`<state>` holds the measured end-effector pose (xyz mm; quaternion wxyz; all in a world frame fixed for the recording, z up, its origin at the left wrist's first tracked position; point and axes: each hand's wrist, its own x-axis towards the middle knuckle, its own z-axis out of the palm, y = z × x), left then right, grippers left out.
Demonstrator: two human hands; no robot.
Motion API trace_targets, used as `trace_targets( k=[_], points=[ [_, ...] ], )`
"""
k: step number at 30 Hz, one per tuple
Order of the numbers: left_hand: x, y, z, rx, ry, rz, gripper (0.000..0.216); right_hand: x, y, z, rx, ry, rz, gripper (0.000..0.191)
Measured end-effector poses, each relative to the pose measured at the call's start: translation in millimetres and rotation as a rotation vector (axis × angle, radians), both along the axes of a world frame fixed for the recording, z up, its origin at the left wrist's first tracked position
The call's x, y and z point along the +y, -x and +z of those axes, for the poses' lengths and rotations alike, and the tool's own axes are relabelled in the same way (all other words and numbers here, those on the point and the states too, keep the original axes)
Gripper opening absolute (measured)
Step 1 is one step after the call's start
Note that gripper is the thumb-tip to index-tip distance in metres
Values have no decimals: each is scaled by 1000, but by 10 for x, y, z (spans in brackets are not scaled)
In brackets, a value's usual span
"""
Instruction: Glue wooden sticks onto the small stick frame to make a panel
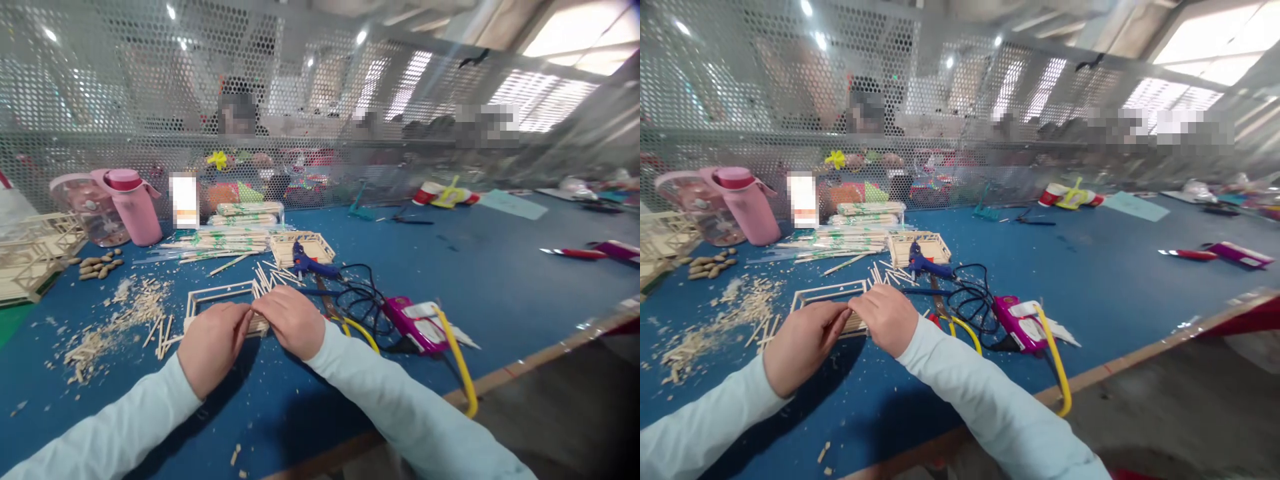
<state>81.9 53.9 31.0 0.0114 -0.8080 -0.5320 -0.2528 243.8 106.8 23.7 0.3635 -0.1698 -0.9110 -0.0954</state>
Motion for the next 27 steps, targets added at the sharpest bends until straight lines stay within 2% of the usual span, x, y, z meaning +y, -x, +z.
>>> trace_targets(
  k=[4, 7, 8, 10, 12, 14, 16, 20, 22, 24, 26, 27],
  points=[
    [-12, 24, -14, -30, -13, -31, 27, -11, 28, 4, 7, -22, 26, 26],
    [-12, 48, 12, -35, -23, -6, 31, 14, -65, 92, 36, 29, 22, 23],
    [-8, 60, 29, -40, -28, 12, 32, 33, -128, 134, 51, 75, -44, 21],
    [4, 89, 71, -64, -43, 57, 33, 84, -280, 208, 9, 224, -284, 21],
    [16, 115, 112, -96, -52, 88, 34, 131, -415, 233, -205, 429, -559, 24],
    [22, 130, 143, -130, -59, 86, 34, 153, -481, 193, -454, 587, -718, 27],
    [21, 134, 163, -163, -66, 72, 33, 137, -469, 115, -583, 653, -750, 26],
    [13, 137, 201, -223, -49, 69, 31, 14, -394, 62, -600, 618, -731, 16],
    [8, 140, 232, -286, -45, 63, 30, -59, -425, 145, -549, 575, -784, 17],
    [-3, 135, 271, -356, -39, 27, 29, -114, -501, 282, -366, 533, -850, 19],
    [-26, 118, 309, -410, -22, -43, 28, -141, -564, 432, -52, 564, -780, 18],
    [-40, 106, 323, -431, -16, -79, 27, -145, -571, 498, 123, 638, -667, 18]
  ],
)
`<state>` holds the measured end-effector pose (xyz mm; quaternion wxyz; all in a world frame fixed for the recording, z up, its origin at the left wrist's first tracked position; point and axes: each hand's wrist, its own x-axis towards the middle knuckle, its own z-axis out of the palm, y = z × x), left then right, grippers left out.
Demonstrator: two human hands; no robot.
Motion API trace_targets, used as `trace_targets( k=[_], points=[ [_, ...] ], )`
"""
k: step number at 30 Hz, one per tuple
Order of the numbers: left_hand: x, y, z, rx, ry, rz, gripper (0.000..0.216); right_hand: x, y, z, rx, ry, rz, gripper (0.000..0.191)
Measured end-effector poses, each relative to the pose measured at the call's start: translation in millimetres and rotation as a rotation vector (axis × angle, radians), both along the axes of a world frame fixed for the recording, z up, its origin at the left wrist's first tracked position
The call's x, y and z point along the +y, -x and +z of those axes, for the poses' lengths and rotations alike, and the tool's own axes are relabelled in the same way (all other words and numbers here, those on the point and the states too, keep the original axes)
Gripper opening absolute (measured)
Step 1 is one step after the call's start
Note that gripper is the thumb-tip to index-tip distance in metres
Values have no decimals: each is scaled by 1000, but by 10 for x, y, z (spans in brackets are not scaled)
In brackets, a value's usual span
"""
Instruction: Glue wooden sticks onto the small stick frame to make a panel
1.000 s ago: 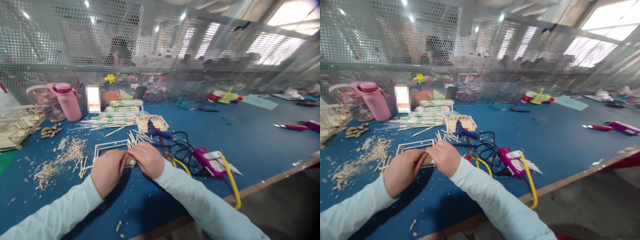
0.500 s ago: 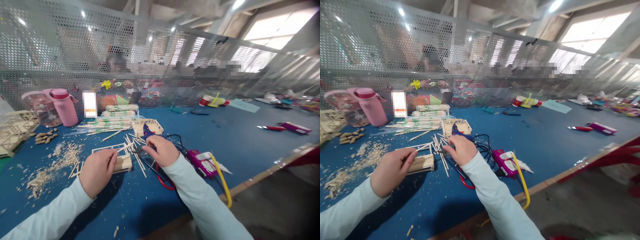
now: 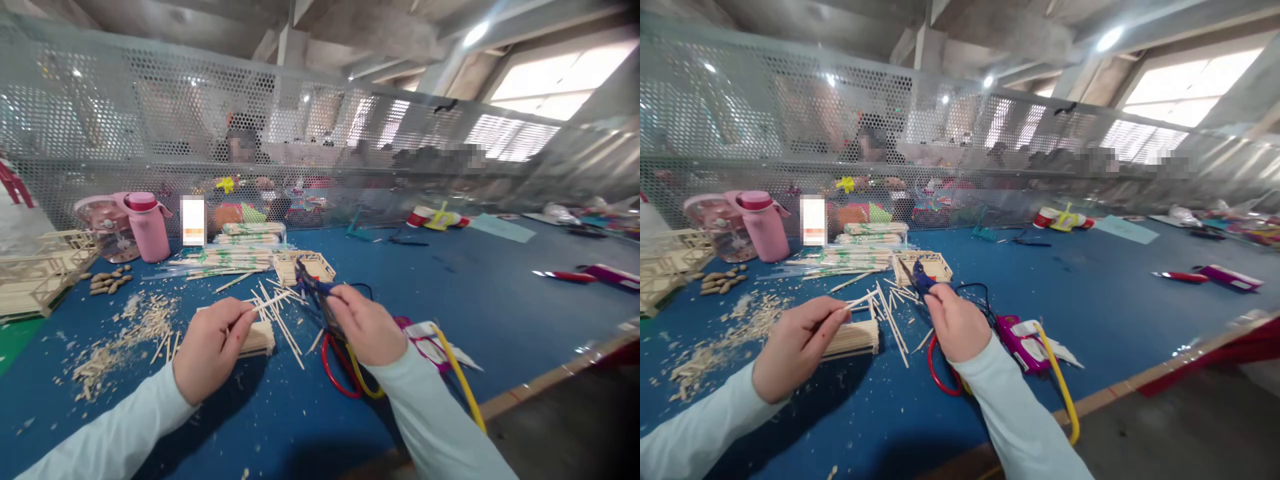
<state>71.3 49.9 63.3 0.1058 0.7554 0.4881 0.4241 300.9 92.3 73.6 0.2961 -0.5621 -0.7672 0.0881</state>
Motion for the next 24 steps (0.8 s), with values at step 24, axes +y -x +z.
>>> trace_targets(
  k=[24],
  points=[
    [65, 62, 69, -481, 255, 117, 34, 392, 697, 27, 940, 573, 802, 73]
  ],
)
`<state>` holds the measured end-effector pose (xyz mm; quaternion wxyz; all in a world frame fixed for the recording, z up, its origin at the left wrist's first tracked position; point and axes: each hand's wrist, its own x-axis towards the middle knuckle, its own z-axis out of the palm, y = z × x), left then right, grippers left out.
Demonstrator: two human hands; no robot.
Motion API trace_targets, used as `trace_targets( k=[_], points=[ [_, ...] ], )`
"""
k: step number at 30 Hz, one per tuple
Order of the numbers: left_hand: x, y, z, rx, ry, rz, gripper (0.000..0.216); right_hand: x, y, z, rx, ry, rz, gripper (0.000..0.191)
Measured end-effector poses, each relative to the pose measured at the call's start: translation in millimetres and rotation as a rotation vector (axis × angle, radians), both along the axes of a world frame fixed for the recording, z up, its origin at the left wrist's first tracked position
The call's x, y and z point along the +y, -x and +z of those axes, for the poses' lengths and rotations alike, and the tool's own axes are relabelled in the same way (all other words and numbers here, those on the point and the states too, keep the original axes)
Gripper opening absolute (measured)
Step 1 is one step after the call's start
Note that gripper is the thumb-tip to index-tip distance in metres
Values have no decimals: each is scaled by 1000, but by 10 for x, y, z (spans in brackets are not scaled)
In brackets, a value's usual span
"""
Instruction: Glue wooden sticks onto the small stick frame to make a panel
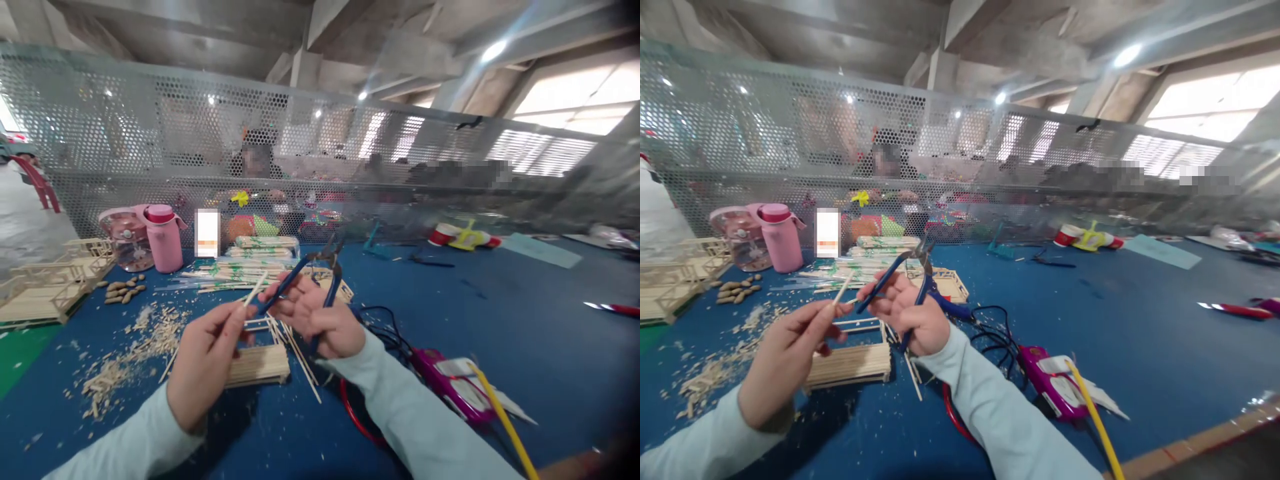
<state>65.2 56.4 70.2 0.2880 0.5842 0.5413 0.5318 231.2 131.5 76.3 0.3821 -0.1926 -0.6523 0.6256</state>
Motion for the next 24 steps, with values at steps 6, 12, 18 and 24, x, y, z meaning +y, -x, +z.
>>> trace_targets(
  k=[6, 12, 18, 24],
  points=[
    [171, 132, -88, 28, 8, 157, 35, 197, -202, -56, -712, -603, -192, 60],
    [134, 62, -144, 16, -11, 155, 32, 25, -101, -87, -865, -790, -214, 45],
    [76, 13, -116, 123, -58, 119, 32, -24, -74, -83, -873, -784, -159, 46],
    [45, -7, -147, 203, -57, 91, 33, -64, -39, -124, -941, -813, -221, 52]
  ],
)
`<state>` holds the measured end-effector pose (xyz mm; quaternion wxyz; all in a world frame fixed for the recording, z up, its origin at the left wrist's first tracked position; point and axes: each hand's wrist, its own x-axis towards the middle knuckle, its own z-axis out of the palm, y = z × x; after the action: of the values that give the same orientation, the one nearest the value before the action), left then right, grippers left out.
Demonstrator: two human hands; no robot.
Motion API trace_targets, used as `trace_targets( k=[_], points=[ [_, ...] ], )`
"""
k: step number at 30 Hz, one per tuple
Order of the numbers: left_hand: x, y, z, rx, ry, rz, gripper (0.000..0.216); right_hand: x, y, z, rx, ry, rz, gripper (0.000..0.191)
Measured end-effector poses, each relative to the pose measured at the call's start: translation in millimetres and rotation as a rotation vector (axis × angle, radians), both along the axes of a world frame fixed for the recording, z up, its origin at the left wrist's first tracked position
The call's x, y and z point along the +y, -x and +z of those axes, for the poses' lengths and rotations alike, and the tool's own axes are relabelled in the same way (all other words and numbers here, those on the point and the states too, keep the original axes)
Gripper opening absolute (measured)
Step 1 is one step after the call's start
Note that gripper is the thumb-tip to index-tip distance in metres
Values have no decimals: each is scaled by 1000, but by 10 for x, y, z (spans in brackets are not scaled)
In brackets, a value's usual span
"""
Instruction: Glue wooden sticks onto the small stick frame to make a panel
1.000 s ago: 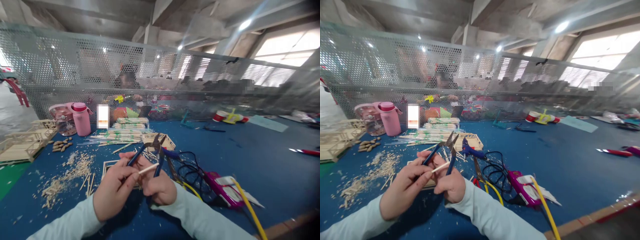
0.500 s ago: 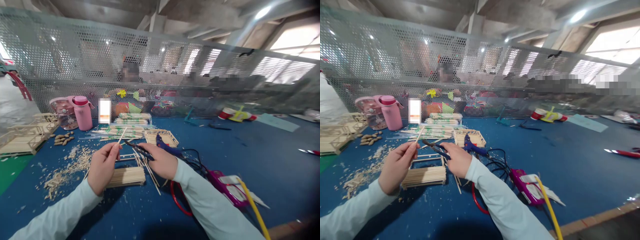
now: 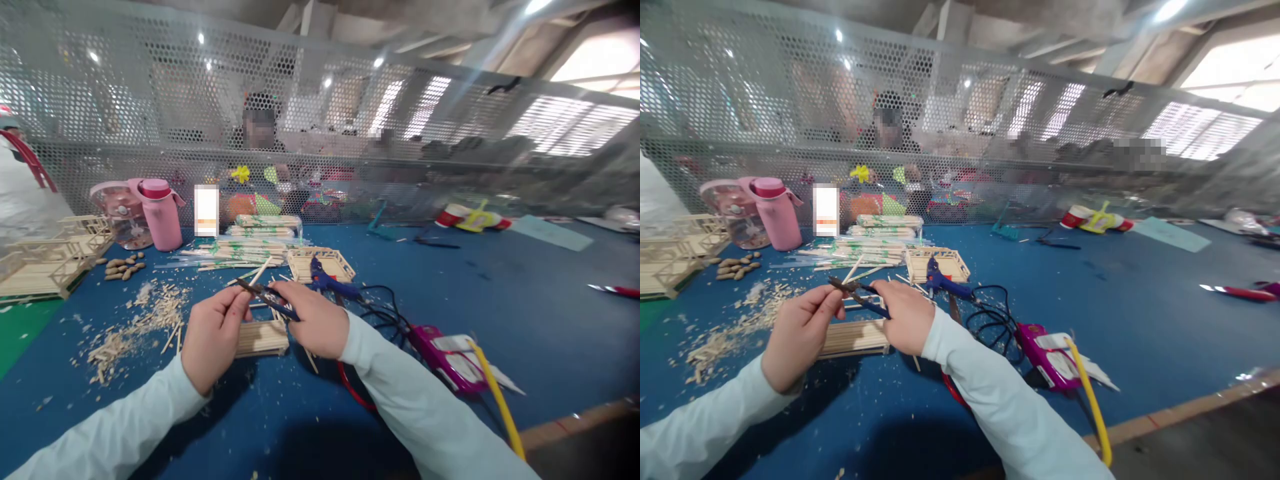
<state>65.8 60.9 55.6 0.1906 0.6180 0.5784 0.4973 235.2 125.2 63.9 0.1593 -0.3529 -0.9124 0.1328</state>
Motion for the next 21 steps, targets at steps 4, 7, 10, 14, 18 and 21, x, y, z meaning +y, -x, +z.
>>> trace_targets(
  k=[4, 7, 10, 14, 18, 21],
  points=[
    [3, -2, -19, 14, 12, -4, 33, 1, 49, 3, 19, 0, -32, 47],
    [-1, -15, -37, 10, 21, -32, 29, 9, 92, -27, 72, -52, -21, 43],
    [-4, -24, -44, 21, 58, -11, 32, 16, 135, -109, 117, -116, -26, 46],
    [27, -4, -44, 44, 114, 49, 39, 22, 173, -202, 75, -216, -94, 45],
    [90, 25, -66, 60, 167, 48, 42, 18, 188, -188, -15, -402, -270, 35],
    [89, 29, -52, 97, 131, 37, 39, 18, 196, -128, 41, -295, -187, 39]
  ],
)
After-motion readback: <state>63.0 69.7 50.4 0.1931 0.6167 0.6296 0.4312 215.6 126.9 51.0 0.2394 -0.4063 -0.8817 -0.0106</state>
